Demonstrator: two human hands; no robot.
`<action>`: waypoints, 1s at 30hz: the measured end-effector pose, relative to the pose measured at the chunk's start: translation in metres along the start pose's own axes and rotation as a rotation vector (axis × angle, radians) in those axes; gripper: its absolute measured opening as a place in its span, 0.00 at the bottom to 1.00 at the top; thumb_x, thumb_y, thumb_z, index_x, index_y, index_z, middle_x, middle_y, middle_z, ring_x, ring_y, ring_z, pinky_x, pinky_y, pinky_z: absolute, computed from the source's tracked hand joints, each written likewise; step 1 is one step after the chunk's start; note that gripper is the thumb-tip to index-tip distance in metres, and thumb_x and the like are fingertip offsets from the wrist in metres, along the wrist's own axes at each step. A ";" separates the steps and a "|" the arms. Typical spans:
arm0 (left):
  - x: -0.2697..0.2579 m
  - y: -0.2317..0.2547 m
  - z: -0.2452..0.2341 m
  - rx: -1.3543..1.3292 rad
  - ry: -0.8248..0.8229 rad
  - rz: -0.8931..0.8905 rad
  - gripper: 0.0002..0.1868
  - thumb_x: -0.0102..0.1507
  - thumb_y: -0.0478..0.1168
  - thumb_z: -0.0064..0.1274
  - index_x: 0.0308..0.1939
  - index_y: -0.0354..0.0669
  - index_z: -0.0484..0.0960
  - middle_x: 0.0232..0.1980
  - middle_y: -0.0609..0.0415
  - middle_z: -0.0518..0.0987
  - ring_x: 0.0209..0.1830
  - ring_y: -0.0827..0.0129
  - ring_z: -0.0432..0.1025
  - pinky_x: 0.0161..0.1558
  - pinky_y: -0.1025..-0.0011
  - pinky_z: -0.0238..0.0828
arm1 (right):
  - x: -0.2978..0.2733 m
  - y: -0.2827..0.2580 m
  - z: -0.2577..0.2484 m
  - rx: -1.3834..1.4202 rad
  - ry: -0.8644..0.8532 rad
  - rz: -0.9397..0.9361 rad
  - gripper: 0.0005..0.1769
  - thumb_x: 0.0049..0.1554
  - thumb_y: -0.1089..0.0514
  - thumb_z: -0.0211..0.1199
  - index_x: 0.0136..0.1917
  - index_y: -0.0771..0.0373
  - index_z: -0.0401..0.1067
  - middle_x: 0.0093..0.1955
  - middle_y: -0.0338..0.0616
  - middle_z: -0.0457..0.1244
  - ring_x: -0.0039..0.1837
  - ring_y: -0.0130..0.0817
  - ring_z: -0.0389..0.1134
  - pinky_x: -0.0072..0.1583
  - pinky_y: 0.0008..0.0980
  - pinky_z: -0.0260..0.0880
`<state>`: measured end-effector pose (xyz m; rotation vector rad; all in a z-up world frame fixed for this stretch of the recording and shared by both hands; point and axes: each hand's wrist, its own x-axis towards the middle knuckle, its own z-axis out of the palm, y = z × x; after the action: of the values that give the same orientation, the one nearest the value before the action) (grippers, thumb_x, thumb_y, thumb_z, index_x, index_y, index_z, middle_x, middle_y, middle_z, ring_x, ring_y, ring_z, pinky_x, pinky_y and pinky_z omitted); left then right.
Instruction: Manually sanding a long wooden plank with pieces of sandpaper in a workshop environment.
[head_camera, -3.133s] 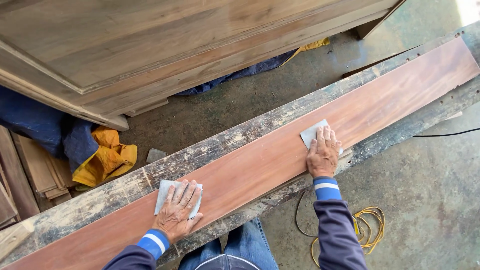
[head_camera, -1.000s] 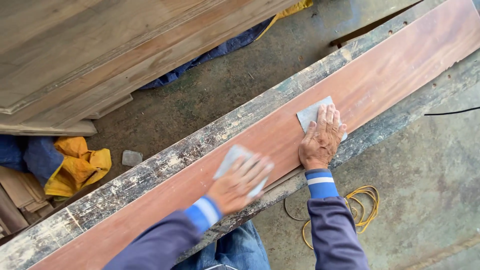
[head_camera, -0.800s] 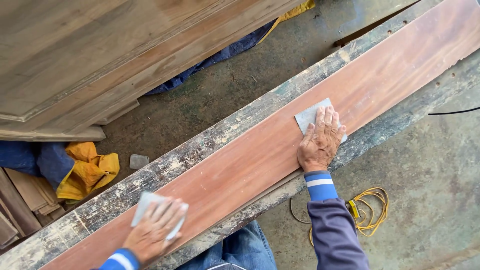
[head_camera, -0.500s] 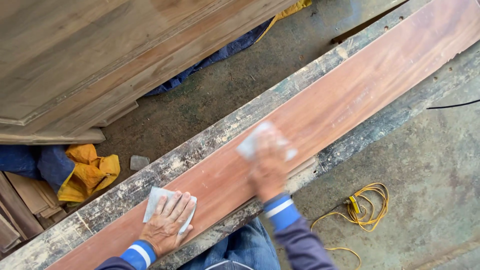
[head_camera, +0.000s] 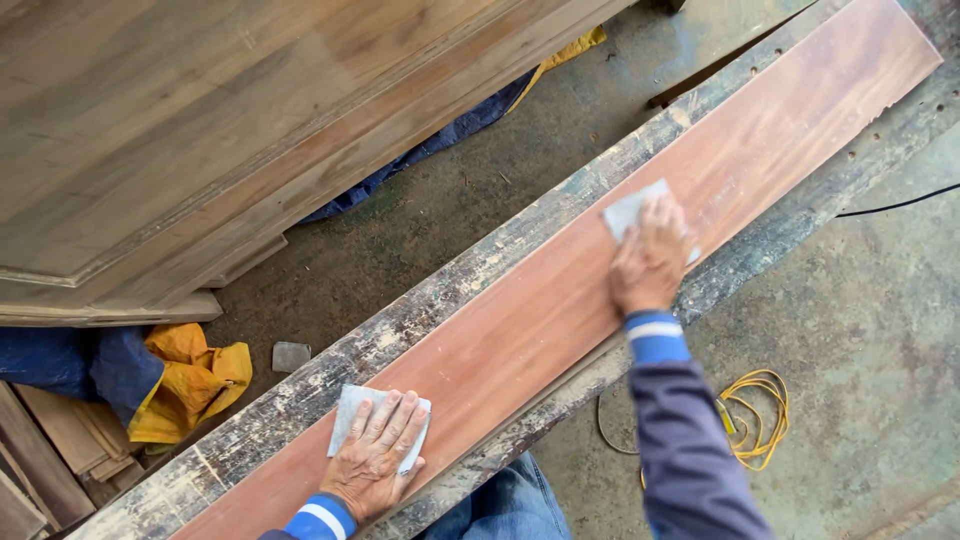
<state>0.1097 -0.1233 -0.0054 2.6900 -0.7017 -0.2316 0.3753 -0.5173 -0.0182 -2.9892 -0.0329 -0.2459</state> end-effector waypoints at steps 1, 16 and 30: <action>0.000 -0.002 -0.003 0.002 0.007 0.000 0.40 0.65 0.58 0.43 0.76 0.43 0.58 0.79 0.47 0.56 0.79 0.52 0.48 0.74 0.46 0.35 | -0.022 -0.023 0.004 -0.001 0.006 -0.004 0.27 0.70 0.55 0.44 0.78 0.68 0.58 0.79 0.66 0.53 0.80 0.60 0.51 0.77 0.58 0.45; 0.016 0.008 -0.001 0.055 0.091 0.019 0.41 0.63 0.60 0.42 0.75 0.45 0.56 0.78 0.47 0.56 0.78 0.53 0.46 0.73 0.49 0.35 | 0.011 0.082 0.007 0.068 -0.129 -0.179 0.29 0.67 0.54 0.52 0.79 0.62 0.60 0.81 0.54 0.52 0.83 0.53 0.51 0.81 0.51 0.48; 0.417 0.130 0.025 -0.009 0.293 0.022 0.41 0.62 0.55 0.52 0.74 0.39 0.64 0.76 0.45 0.66 0.78 0.52 0.57 0.77 0.50 0.46 | 0.087 0.143 0.011 0.121 -0.051 0.054 0.32 0.71 0.52 0.47 0.85 0.62 0.53 0.87 0.51 0.46 0.86 0.52 0.43 0.81 0.59 0.35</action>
<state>0.4067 -0.4443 -0.0085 2.6288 -0.6361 0.1623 0.4673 -0.6564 -0.0351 -2.8708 0.0267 -0.1549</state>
